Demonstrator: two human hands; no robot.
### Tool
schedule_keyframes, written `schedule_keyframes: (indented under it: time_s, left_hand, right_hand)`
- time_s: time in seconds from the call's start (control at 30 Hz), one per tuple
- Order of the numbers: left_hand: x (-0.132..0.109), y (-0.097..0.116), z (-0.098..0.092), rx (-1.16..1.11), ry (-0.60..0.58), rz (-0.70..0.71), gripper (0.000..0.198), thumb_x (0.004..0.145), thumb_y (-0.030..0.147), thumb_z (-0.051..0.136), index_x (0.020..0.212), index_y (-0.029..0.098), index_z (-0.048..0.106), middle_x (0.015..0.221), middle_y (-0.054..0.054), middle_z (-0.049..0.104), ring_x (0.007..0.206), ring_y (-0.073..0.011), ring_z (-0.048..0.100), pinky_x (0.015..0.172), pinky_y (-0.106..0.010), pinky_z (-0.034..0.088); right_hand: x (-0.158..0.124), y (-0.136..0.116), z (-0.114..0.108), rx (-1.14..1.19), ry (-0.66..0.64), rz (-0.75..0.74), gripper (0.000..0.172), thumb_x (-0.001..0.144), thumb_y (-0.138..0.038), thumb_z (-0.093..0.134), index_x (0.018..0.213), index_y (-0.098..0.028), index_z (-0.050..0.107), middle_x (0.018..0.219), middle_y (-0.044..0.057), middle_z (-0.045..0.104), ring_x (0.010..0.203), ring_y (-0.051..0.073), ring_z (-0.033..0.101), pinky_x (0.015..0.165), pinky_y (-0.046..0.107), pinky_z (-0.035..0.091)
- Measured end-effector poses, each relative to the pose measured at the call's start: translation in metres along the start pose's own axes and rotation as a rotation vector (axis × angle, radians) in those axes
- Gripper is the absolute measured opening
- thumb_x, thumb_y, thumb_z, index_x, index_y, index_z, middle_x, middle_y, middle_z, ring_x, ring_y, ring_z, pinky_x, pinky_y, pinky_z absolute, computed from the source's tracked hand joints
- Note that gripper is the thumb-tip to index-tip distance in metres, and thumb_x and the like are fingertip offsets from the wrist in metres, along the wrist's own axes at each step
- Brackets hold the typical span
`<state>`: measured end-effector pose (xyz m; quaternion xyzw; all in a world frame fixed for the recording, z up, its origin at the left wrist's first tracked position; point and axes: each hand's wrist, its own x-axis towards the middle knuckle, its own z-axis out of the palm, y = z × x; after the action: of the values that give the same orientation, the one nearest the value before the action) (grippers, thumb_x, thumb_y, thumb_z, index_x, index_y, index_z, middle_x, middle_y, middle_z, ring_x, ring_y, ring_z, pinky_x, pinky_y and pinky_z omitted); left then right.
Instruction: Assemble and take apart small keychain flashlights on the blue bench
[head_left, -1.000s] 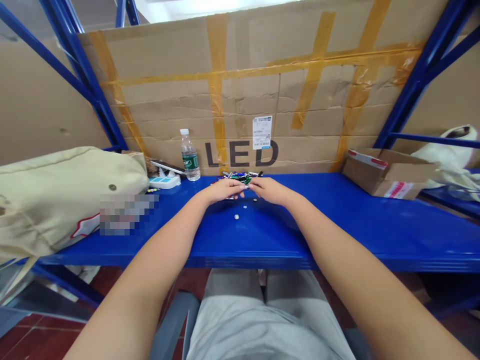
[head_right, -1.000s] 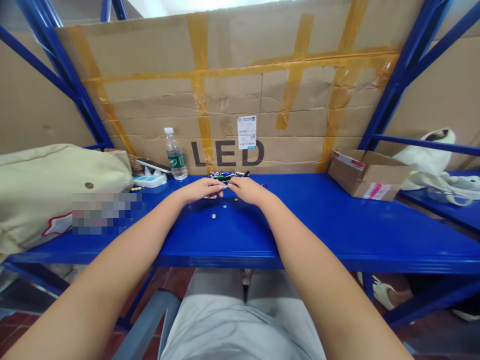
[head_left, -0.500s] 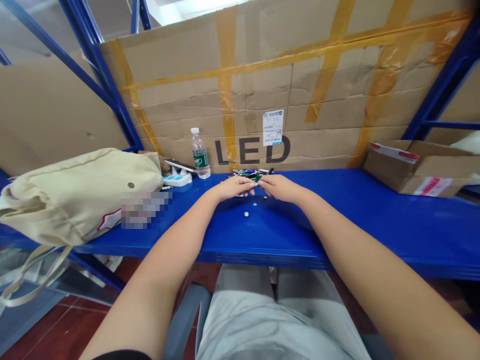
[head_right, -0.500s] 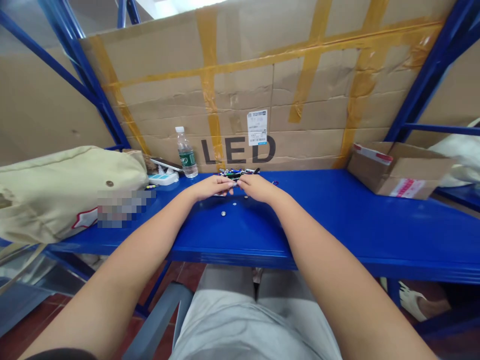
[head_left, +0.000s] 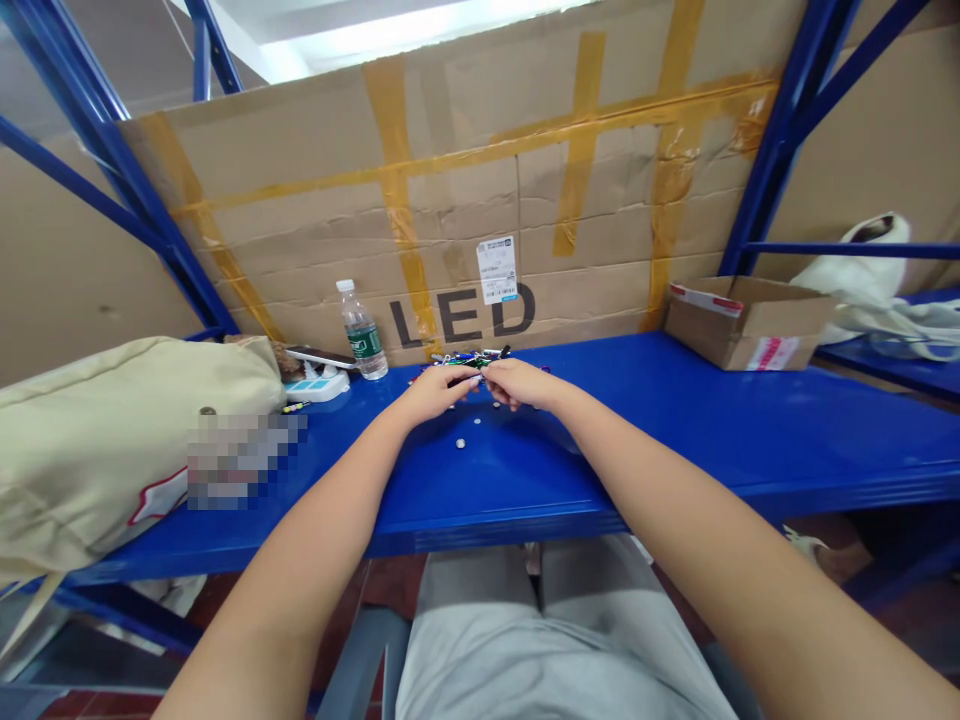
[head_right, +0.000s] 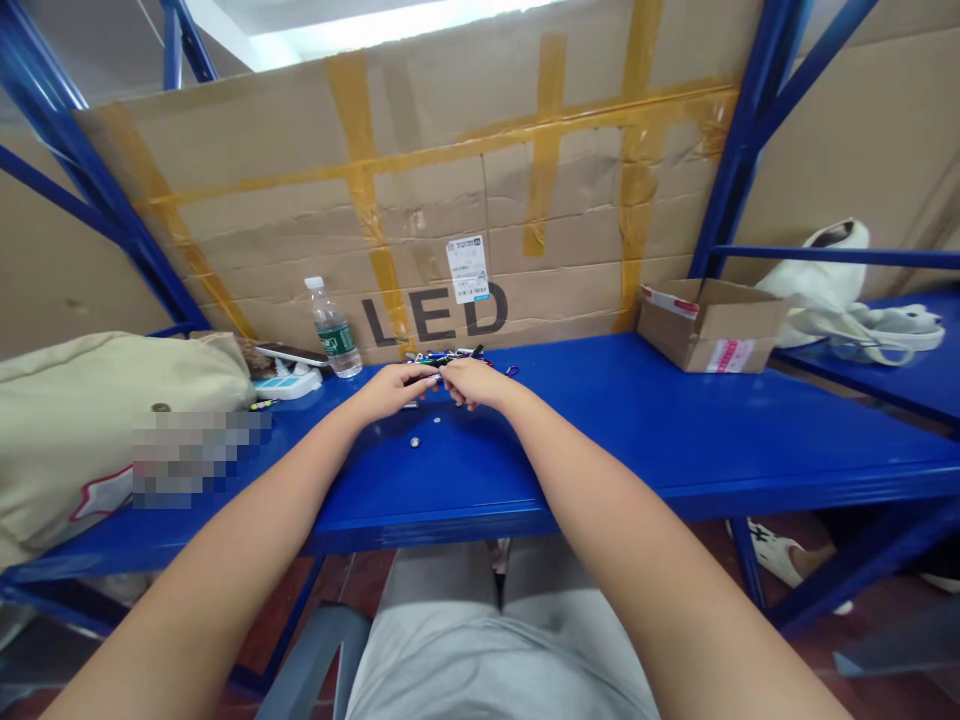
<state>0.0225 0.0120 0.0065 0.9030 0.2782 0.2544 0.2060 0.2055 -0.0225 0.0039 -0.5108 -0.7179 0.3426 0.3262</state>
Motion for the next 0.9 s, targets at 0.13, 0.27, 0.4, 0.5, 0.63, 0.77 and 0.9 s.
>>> schedule_keyframes:
  time_s: [0.13,0.27,0.4,0.5,0.63,0.77,0.9]
  left_hand:
    - [0.0,-0.005,-0.005,-0.146,-0.055,-0.086,0.04,0.086,0.043,0.05,0.108,0.012,0.063,0.087,-0.006,0.067,0.066,-0.0121,0.057,0.069,-0.026,0.046]
    - [-0.002,-0.007,-0.007,-0.257,-0.065,-0.174,0.041,0.082,0.047,0.056,0.103,0.013,0.065,0.083,-0.004,0.065,0.065,-0.01,0.053,0.068,-0.025,0.045]
    - [-0.003,-0.006,-0.005,-0.366,-0.066,-0.289,0.044,0.078,0.051,0.059,0.103,0.015,0.064,0.08,-0.002,0.06,0.063,-0.0085,0.05,0.063,-0.023,0.043]
    - [-0.003,-0.005,-0.004,-0.406,-0.072,-0.314,0.042,0.076,0.052,0.062,0.096,0.014,0.064,0.078,-0.001,0.059,0.062,-0.0076,0.048,0.062,-0.022,0.042]
    - [-0.003,-0.003,-0.004,-0.463,-0.075,-0.323,0.04,0.075,0.052,0.062,0.082,0.012,0.061,0.074,-0.001,0.056,0.059,-0.0068,0.046,0.057,-0.02,0.038]
    - [-0.004,0.001,-0.005,-0.444,-0.1,-0.279,0.04,0.076,0.052,0.061,0.078,0.012,0.06,0.07,0.0,0.056,0.057,-0.007,0.044,0.054,-0.02,0.037]
    - [-0.005,0.002,-0.005,-0.297,-0.138,-0.191,0.037,0.079,0.049,0.057,0.078,0.012,0.062,0.069,-0.001,0.059,0.057,-0.0086,0.047,0.056,-0.021,0.039]
  right_hand:
    - [-0.002,0.0,-0.005,-0.305,0.138,-0.193,0.026,0.092,-0.029,0.041,0.07,-0.017,0.049,0.064,0.001,0.055,0.058,0.011,0.05,0.056,0.022,0.036]
    - [-0.005,-0.001,-0.009,-0.363,0.107,-0.273,0.017,0.09,-0.027,0.046,0.079,-0.016,0.052,0.075,0.002,0.059,0.066,0.012,0.052,0.062,0.023,0.036]
    - [-0.003,0.001,-0.008,-0.416,0.096,-0.343,0.017,0.091,-0.025,0.044,0.082,-0.016,0.054,0.079,0.003,0.06,0.07,0.013,0.053,0.064,0.023,0.036]
    - [0.001,0.006,-0.006,-0.494,0.104,-0.403,0.02,0.092,-0.023,0.041,0.08,-0.016,0.055,0.082,0.004,0.061,0.072,0.013,0.053,0.065,0.024,0.036]
    - [0.006,0.013,-0.006,-0.544,0.119,-0.429,0.02,0.093,-0.027,0.041,0.089,-0.017,0.058,0.09,0.006,0.063,0.077,0.015,0.055,0.068,0.024,0.037]
    - [0.007,0.014,-0.004,-0.541,0.126,-0.443,0.022,0.094,-0.026,0.039,0.086,-0.017,0.057,0.086,0.005,0.063,0.075,0.014,0.054,0.068,0.024,0.037]
    - [0.005,0.011,0.0,-0.485,0.075,-0.368,0.024,0.093,-0.023,0.039,0.072,-0.017,0.05,0.067,0.0,0.058,0.062,0.011,0.051,0.061,0.023,0.037]
